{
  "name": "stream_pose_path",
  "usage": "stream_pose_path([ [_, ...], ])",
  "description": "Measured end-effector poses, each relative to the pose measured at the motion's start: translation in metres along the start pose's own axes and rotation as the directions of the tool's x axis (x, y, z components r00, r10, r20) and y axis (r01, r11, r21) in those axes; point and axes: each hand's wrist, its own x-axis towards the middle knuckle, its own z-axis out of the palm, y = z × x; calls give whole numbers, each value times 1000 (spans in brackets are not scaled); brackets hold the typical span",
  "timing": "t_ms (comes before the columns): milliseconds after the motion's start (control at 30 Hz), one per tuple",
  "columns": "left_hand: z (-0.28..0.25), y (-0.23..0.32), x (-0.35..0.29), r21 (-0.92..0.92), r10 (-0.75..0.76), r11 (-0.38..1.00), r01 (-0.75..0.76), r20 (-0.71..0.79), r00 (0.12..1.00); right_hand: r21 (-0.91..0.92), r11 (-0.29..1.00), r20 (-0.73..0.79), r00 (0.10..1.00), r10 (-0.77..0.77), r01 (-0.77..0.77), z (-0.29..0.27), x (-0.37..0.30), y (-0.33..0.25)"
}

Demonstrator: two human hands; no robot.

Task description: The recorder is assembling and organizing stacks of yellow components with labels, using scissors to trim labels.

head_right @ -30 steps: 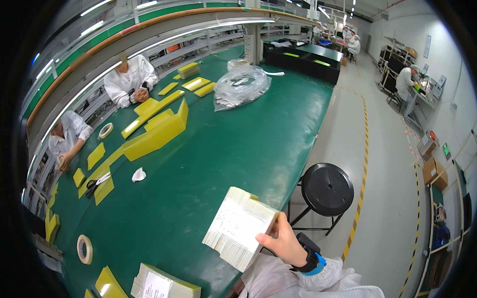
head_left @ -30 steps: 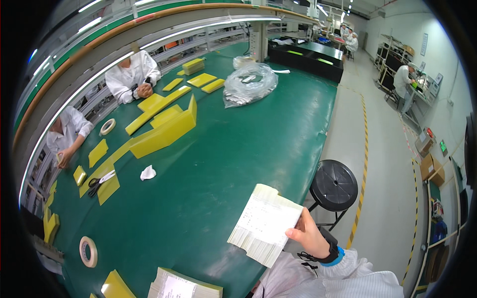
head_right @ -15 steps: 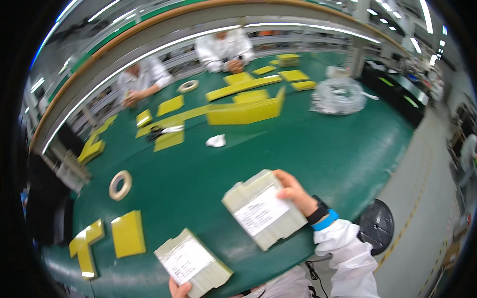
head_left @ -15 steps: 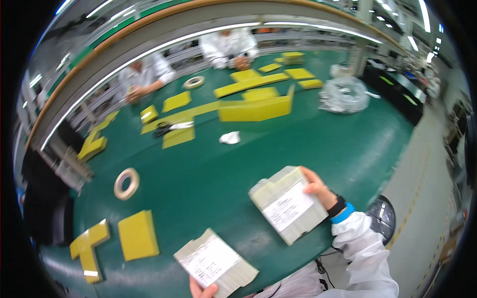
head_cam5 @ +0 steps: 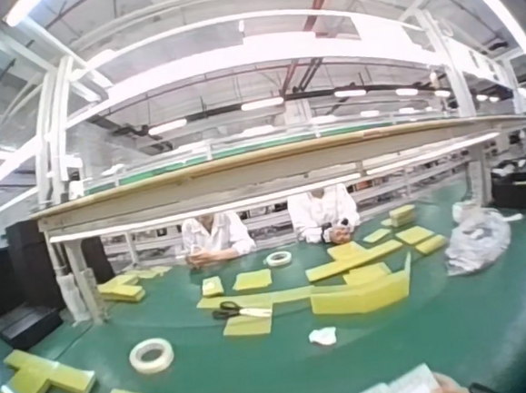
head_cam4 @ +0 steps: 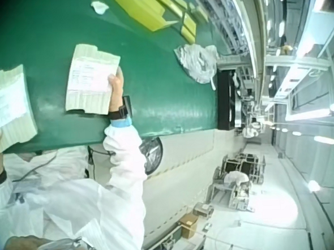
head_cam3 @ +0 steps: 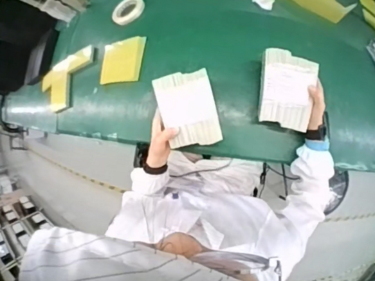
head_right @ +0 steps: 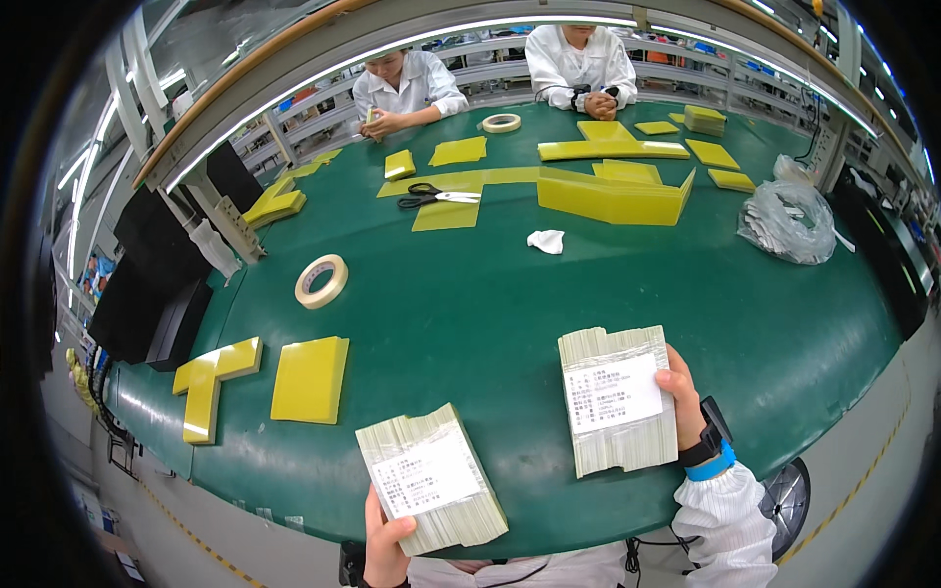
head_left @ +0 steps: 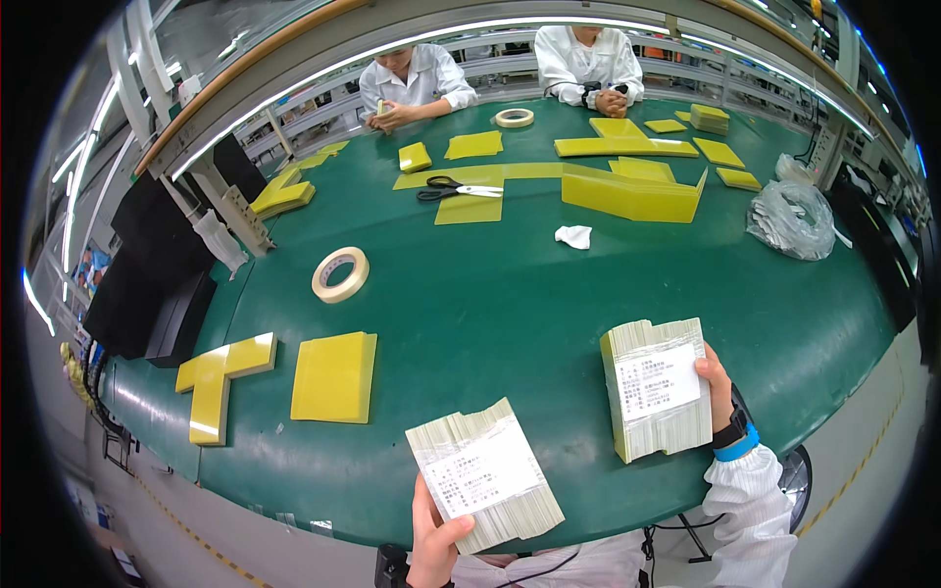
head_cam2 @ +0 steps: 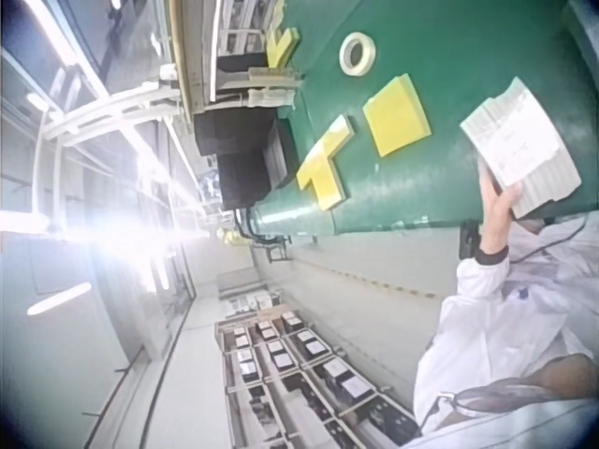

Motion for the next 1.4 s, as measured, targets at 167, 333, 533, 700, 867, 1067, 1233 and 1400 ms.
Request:
stream_pose_path([
  [167, 3, -9, 10, -24, 81, 996, -80, 28, 996, -50, 998, 40, 998, -45, 47, 9, -1, 3],
  [333, 6, -16, 12, -23, 110, 994, -110, 30, 993, -62, 995, 61, 996, -68, 72, 6, -2, 3],
  [533, -15, -29, -1, -35, 151, 988, -151, -1, 989, 5, 997, 79, 994, -79, 79, -1, 1, 14],
  [700, -14, -32, -6, 35, 135, 990, -134, -38, 990, -3, 997, 65, 995, -79, 80, -12, 0, 20],
  [867, -18, -23, -7, 27, 48, 998, -48, 0, 999, -4, 999, 101, 994, -39, 40, -6, -1, 12],
  [1067, -12, -24, -1, 60, 16, 998, -15, -29, 999, -9, 999, 110, 993, -43, 44, -5, 1, 12],
  [1233, -10, -23, -1, 81, 5, 997, -1, -53, 999, -18, 999, 134, 990, -40, 43, -5, 1, 6],
  [1400, -8, -24, -2, 86, -11, 996, 16, -64, 998, -17, 999, 129, 991, -43, 45, -7, 0, 6],
])
